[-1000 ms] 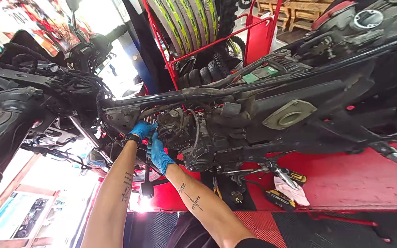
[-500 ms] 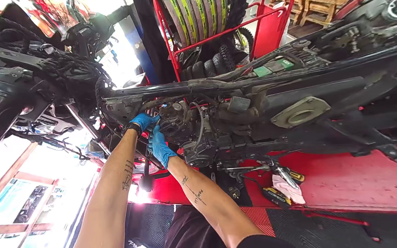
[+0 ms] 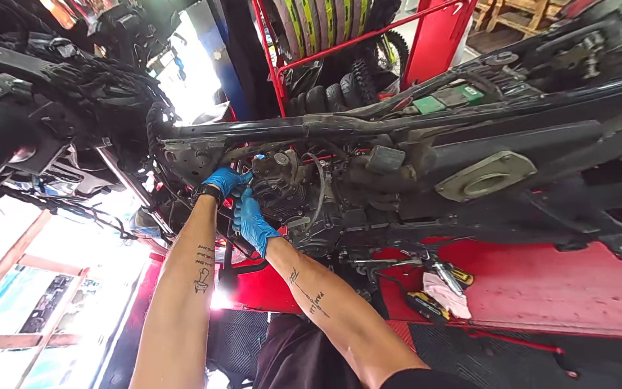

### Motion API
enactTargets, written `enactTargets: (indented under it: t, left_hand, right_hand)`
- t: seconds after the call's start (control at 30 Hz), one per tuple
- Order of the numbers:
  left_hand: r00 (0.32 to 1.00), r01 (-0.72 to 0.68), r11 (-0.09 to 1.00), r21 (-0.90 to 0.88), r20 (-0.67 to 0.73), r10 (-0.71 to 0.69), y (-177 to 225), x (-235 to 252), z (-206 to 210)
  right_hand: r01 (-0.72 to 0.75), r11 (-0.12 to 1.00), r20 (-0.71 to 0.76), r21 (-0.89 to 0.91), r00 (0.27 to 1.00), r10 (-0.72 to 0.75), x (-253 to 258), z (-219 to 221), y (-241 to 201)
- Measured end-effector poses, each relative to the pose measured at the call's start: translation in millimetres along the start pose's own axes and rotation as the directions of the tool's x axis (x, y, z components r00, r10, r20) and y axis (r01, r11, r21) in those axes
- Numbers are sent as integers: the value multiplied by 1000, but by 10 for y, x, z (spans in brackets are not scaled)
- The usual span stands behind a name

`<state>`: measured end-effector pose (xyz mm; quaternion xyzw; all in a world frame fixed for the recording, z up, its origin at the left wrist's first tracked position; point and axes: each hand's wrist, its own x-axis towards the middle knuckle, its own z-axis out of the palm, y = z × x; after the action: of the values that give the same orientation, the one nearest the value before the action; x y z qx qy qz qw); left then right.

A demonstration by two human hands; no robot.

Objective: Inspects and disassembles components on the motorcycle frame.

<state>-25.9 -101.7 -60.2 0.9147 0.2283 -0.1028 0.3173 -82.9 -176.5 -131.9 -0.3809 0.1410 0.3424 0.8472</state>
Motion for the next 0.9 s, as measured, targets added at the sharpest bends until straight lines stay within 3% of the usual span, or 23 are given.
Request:
enactTargets:
  t: [0.4, 0.9]
  left_hand:
    - [998, -38, 994, 103, -47, 43, 173, -86, 70]
    - [999, -47, 997, 58, -21, 48, 123, -34, 61]
  right_hand:
    - [-19, 999, 14, 30, 1000, 19, -114, -92, -178]
    - [-55, 998, 2, -13, 998, 55, -183, -112, -226]
